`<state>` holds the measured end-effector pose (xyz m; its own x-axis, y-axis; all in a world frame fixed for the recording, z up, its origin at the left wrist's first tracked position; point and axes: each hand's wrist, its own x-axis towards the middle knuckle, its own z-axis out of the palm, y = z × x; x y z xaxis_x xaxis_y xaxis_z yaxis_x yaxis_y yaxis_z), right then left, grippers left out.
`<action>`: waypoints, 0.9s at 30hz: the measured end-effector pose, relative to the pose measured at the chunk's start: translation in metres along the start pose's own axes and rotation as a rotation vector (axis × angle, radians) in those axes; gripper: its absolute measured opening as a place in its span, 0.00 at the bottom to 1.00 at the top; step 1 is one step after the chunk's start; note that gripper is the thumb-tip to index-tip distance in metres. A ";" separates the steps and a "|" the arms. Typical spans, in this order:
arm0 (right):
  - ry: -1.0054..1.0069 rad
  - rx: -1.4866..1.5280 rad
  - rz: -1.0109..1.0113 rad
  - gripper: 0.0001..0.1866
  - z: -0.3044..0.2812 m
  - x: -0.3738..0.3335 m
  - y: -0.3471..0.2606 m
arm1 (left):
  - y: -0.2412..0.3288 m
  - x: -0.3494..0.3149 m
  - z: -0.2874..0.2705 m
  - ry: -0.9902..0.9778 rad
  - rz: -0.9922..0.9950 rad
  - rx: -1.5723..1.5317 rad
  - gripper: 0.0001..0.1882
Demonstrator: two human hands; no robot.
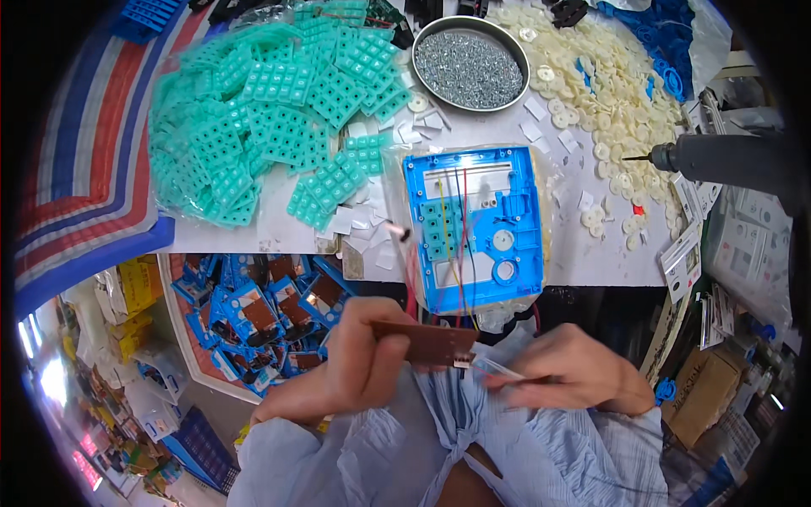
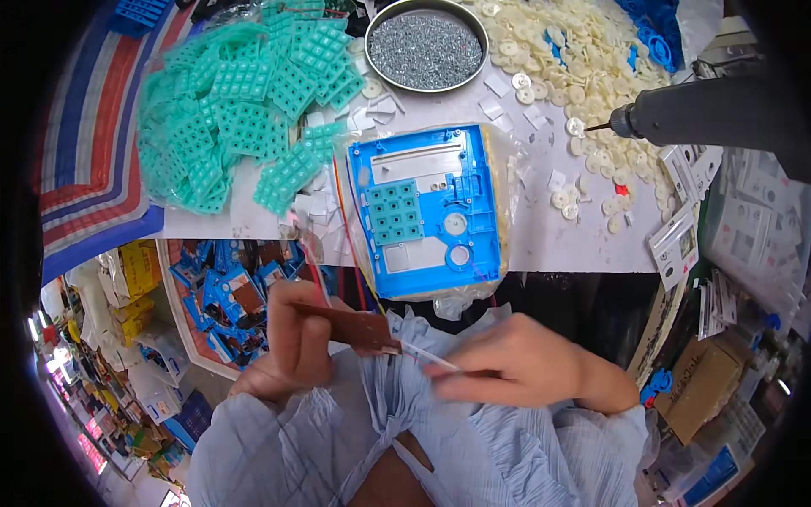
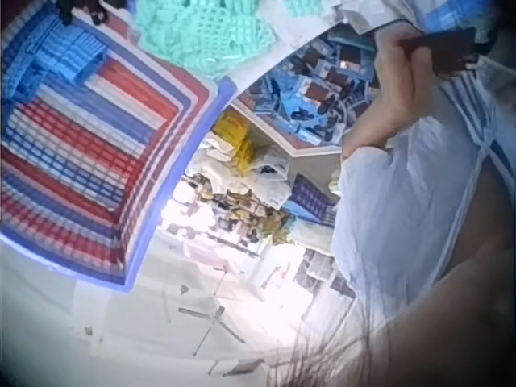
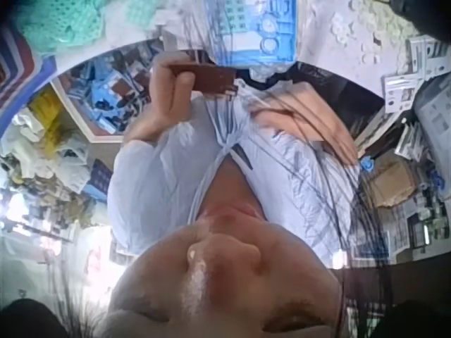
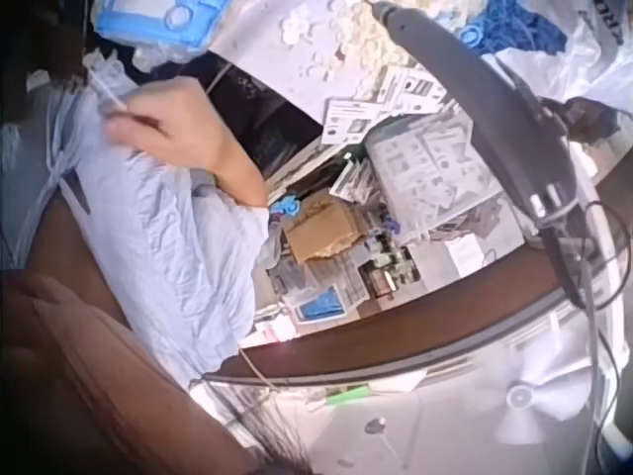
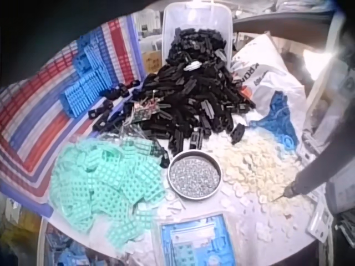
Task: Assembling electronic components into a blue plastic toy housing and packaging the items.
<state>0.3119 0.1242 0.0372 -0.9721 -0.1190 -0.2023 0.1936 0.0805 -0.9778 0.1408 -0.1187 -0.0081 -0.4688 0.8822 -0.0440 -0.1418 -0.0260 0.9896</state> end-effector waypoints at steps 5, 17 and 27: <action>0.247 -0.324 -0.071 0.21 -0.005 0.014 -0.003 | 0.011 0.019 0.010 -0.235 -0.014 0.225 0.11; 0.276 -0.006 0.199 0.08 -0.044 0.103 0.031 | 0.012 0.014 0.004 -0.094 -0.599 -0.614 0.45; 0.211 -0.431 0.166 0.11 -0.051 0.121 0.025 | 0.003 0.005 -0.001 -0.272 -0.533 -0.435 0.40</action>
<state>0.1924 0.1627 -0.0089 -0.9469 0.1288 -0.2945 0.3191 0.4875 -0.8127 0.1376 -0.1149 -0.0053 -0.0157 0.9111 -0.4119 -0.6491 0.3040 0.6973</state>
